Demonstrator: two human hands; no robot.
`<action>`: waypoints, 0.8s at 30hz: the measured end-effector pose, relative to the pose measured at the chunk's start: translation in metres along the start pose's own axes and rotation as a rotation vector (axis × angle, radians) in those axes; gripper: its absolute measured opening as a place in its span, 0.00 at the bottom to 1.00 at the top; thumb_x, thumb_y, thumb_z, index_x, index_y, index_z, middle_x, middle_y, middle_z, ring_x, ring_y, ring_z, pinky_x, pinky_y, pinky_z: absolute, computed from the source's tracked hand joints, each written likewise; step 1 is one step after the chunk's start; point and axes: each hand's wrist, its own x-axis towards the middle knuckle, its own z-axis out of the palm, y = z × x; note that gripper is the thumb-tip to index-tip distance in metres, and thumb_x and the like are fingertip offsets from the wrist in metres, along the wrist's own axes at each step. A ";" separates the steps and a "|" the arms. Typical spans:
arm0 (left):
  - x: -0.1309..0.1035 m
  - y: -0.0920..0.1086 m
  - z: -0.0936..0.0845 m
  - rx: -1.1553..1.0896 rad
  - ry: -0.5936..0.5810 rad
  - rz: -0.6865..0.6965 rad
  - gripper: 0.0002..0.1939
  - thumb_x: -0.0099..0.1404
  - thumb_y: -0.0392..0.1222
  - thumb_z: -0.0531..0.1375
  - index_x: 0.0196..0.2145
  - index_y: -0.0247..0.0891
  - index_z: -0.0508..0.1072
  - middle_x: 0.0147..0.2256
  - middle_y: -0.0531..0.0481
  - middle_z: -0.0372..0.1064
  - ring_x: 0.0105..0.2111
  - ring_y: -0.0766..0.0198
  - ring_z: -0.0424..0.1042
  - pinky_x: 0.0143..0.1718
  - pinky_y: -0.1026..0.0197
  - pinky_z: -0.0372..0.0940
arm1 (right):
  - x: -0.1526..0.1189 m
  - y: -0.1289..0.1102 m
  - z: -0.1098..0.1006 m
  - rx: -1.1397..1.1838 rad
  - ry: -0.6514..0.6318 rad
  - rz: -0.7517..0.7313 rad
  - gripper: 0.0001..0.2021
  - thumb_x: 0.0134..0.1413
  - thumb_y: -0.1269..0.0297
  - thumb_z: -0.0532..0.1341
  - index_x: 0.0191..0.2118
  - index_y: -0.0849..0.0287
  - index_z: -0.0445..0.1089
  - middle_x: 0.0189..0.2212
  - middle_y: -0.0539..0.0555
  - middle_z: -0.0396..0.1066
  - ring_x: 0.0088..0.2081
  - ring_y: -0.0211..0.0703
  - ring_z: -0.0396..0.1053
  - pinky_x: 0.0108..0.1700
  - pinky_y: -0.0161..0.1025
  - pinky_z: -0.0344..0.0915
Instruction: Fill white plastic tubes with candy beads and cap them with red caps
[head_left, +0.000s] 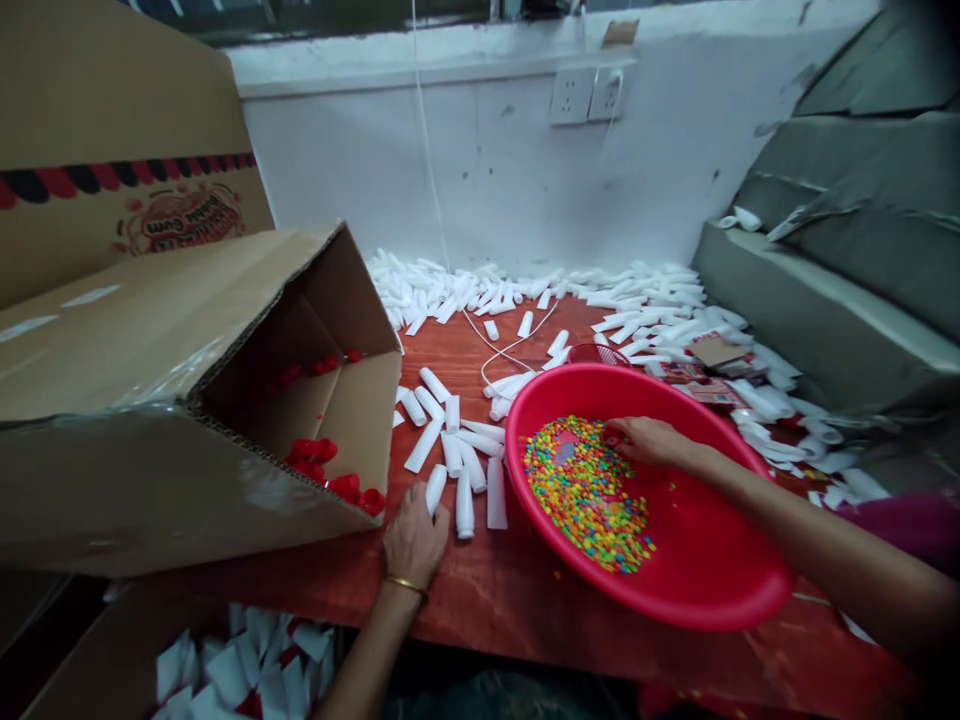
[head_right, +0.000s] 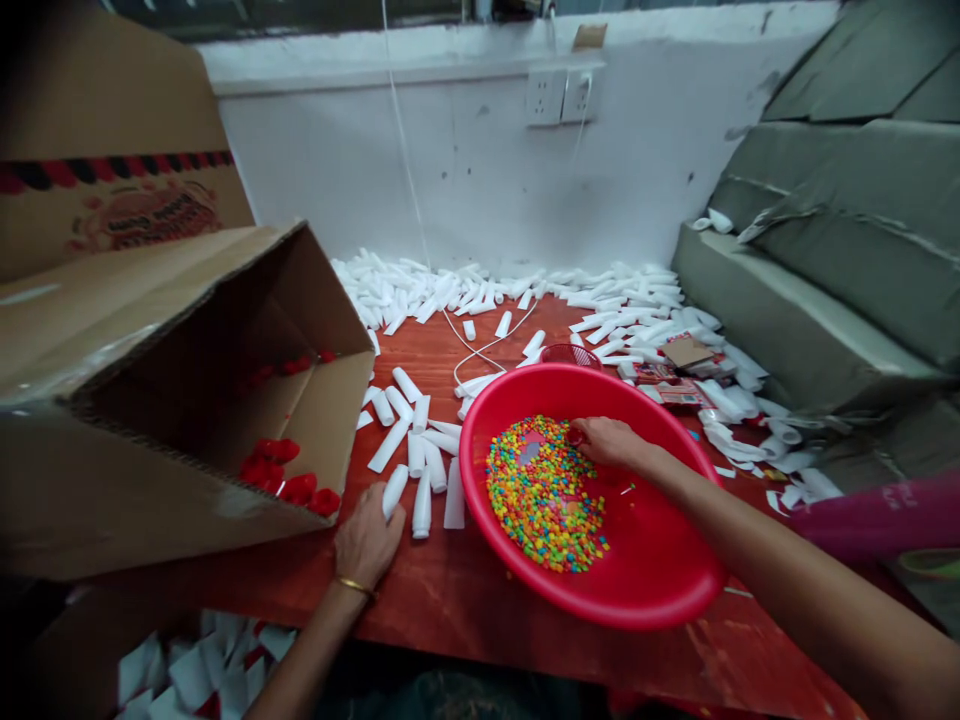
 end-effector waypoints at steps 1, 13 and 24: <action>-0.002 0.001 0.001 0.004 0.004 0.010 0.13 0.64 0.42 0.48 0.45 0.36 0.62 0.41 0.43 0.64 0.40 0.57 0.68 0.36 0.60 0.60 | 0.000 -0.004 0.000 -0.018 0.001 -0.017 0.13 0.52 0.68 0.54 0.44 0.59 0.67 0.40 0.58 0.71 0.40 0.47 0.70 0.33 0.35 0.61; -0.003 -0.025 -0.021 -0.269 -0.158 0.079 0.12 0.63 0.41 0.51 0.45 0.38 0.62 0.30 0.52 0.70 0.29 0.65 0.70 0.29 0.66 0.60 | -0.014 -0.052 -0.004 -0.223 -0.022 -0.219 0.12 0.49 0.76 0.52 0.39 0.67 0.67 0.36 0.66 0.70 0.35 0.51 0.70 0.31 0.38 0.59; -0.038 0.038 -0.073 -0.643 -0.168 0.471 0.17 0.65 0.46 0.49 0.49 0.40 0.64 0.43 0.48 0.69 0.41 0.61 0.68 0.41 0.62 0.61 | -0.025 -0.085 -0.003 0.490 -0.145 -0.382 0.07 0.48 0.65 0.57 0.35 0.61 0.66 0.28 0.53 0.67 0.28 0.40 0.64 0.29 0.35 0.57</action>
